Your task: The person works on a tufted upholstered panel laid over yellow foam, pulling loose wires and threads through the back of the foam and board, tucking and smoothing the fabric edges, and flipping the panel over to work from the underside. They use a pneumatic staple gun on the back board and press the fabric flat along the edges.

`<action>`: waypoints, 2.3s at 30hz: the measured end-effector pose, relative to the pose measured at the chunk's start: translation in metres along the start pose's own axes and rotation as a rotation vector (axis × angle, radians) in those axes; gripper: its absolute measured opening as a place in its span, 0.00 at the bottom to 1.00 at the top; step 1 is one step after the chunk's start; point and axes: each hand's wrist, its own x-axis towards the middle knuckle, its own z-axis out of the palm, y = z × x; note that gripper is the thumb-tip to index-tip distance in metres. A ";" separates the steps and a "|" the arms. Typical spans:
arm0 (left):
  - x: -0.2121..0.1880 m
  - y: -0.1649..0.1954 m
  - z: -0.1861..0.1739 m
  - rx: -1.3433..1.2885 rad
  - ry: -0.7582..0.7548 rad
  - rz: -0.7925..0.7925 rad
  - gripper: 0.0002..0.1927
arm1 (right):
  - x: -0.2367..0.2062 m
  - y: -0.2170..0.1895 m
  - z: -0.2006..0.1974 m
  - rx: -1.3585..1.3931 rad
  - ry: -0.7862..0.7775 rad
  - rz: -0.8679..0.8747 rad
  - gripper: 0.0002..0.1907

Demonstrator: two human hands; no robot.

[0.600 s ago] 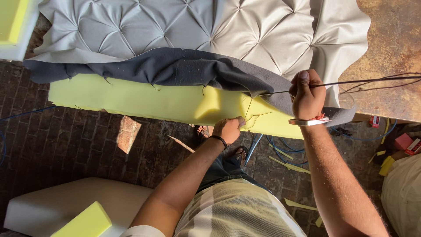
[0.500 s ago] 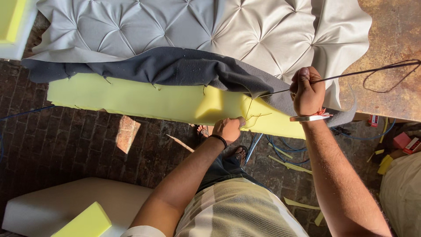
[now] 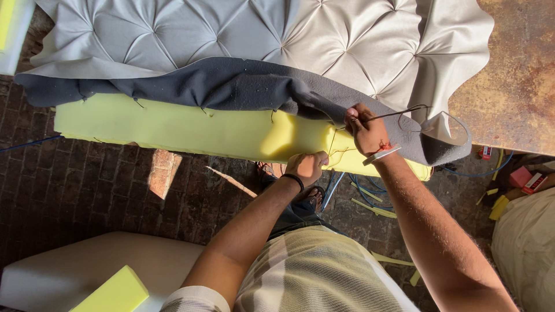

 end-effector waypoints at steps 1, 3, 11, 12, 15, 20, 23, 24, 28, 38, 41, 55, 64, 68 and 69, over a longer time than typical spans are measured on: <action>-0.001 -0.001 0.001 -0.020 -0.005 -0.018 0.08 | -0.003 -0.001 0.003 0.020 -0.019 0.024 0.10; -0.003 -0.005 0.002 -0.087 0.012 0.005 0.09 | -0.010 -0.005 0.012 0.065 -0.056 0.069 0.08; -0.006 -0.011 0.005 -0.097 -0.045 -0.052 0.10 | -0.040 -0.015 0.009 -0.259 0.199 -0.206 0.06; -0.006 -0.010 0.004 -0.102 -0.033 -0.026 0.10 | -0.039 -0.013 0.010 -0.356 0.114 -0.143 0.06; -0.006 -0.009 0.000 -0.144 -0.042 -0.037 0.11 | -0.047 -0.004 0.010 -0.231 0.276 -0.266 0.07; -0.005 -0.005 -0.002 -0.195 -0.081 -0.074 0.11 | -0.054 0.010 0.008 -0.296 0.202 -0.186 0.09; -0.003 -0.005 0.002 -0.198 -0.088 -0.100 0.11 | -0.058 0.014 0.006 -0.258 0.219 -0.210 0.09; -0.003 -0.007 0.003 -0.214 -0.070 -0.102 0.11 | -0.060 0.014 0.007 -0.222 0.241 -0.219 0.09; -0.002 -0.015 0.011 -0.241 -0.131 -0.157 0.12 | -0.075 0.021 0.003 0.050 0.353 -0.089 0.12; -0.034 -0.013 0.002 -0.361 -0.101 -0.173 0.12 | -0.105 0.065 -0.022 0.404 0.226 -0.263 0.09; -0.045 0.002 -0.014 -0.306 -0.115 -0.086 0.13 | -0.105 0.063 -0.008 0.396 0.056 -0.249 0.11; -0.028 -0.019 -0.046 -0.333 -0.184 -0.075 0.16 | -0.153 0.069 0.053 -0.427 0.669 -0.091 0.06; -0.026 -0.036 0.043 -0.782 -0.557 -0.267 0.25 | -0.204 0.151 0.176 0.718 0.376 0.384 0.06; -0.014 -0.047 0.051 -0.753 -0.350 -0.151 0.15 | -0.186 0.191 0.208 0.807 0.467 0.586 0.09; -0.012 -0.053 0.045 -0.678 -0.313 -0.098 0.14 | -0.183 0.198 0.211 0.826 0.532 0.647 0.10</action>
